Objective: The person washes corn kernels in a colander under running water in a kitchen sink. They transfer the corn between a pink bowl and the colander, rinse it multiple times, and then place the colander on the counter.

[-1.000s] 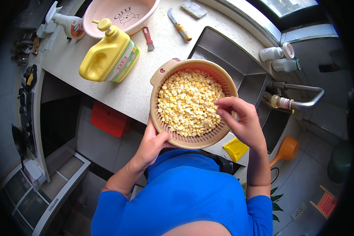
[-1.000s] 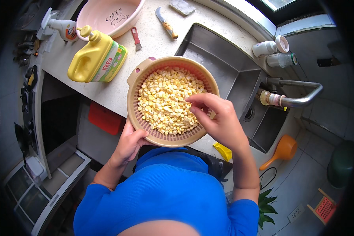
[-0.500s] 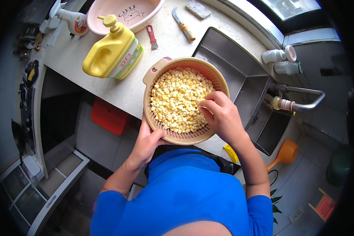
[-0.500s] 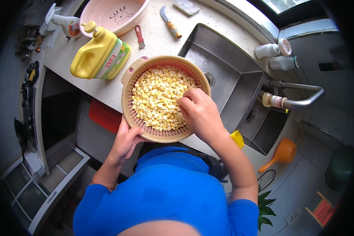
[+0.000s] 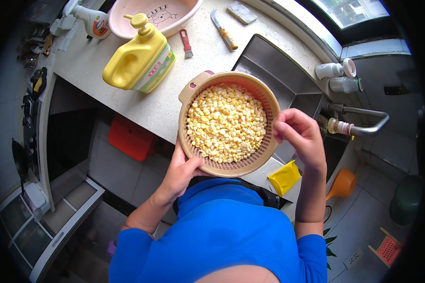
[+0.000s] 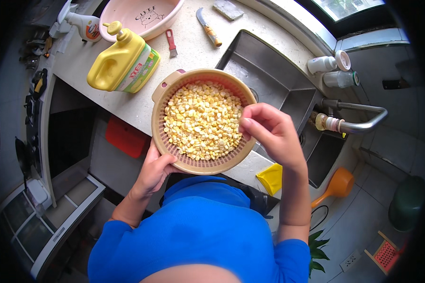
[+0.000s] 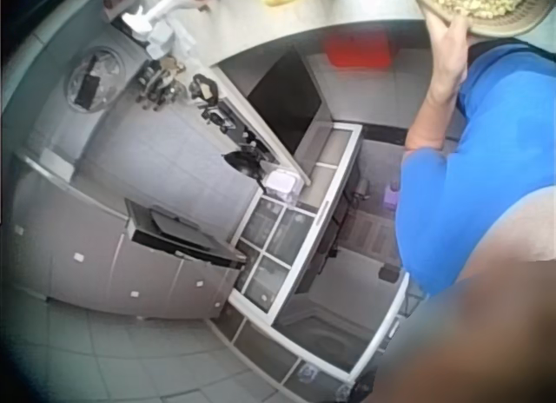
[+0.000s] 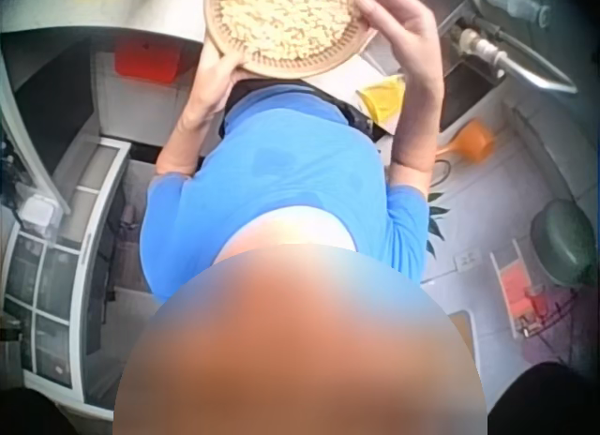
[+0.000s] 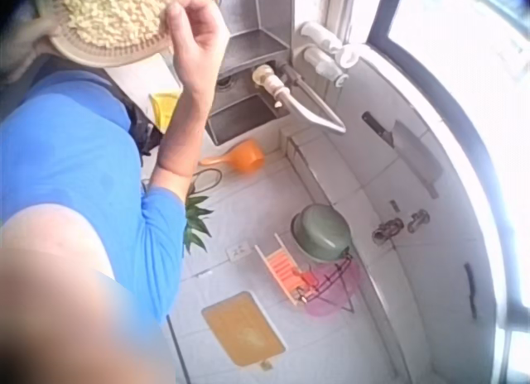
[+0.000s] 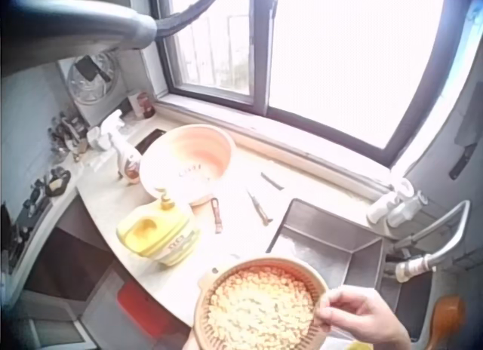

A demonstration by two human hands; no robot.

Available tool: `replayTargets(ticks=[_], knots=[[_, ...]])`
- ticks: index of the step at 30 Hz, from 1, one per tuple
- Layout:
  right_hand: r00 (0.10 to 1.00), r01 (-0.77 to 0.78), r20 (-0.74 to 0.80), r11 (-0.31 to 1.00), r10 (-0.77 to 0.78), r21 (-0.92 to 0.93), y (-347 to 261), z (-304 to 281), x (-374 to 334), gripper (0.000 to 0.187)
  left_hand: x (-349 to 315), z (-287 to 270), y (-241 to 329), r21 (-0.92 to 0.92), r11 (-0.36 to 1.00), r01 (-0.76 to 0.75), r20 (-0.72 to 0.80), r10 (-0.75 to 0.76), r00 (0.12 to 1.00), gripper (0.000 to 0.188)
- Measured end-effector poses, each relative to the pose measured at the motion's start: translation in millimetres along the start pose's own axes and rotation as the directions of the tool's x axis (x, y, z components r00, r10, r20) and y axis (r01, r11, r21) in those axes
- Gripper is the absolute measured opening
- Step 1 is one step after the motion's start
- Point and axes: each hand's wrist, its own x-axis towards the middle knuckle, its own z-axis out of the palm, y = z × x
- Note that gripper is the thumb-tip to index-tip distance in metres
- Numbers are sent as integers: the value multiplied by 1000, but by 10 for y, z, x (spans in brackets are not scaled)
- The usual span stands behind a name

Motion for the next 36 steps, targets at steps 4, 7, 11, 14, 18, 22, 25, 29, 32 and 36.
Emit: replayTargets(ticks=[4,7,11,14,18,22,25,29,32,36], knots=[[925,199,134,754,-355,626,14,-640,-51,4,13,2,-19,3,1000,-16,-16,16,1000,69],[875,-41,-26,-20,-484,-999,541,-924,91,15,23,50,-28,1,1000,6,-11,-6,1000,71],[887,148,-159,593,-434,-791,522,-114,86,21,34,-12,-53,1,1000,5,-47,-5,999,69],[827,235,67,235,-559,-943,475,223,148,27,50,-49,-40,-41,999,6,-43,-8,999,69],[827,309,109,284,-551,-907,355,438,169,29,38,-16,-81,34,997,-75,-60,77,995,68],[928,285,187,287,-323,-914,579,761,362,36,62,-23,7,-47,999,-27,0,27,1000,75],[885,466,425,350,-193,-812,575,864,246,31,97,-89,23,-73,997,5,19,-4,1000,74],[903,416,428,323,-37,-850,342,744,-79,30,85,-114,-34,-88,996,-2,18,4,1000,70],[962,270,240,372,-126,-888,332,604,8,32,77,-105,-37,-71,997,-4,-8,4,1000,71],[956,181,106,264,-274,-947,537,662,393,37,79,-112,-25,-34,999,8,40,-6,999,76]])
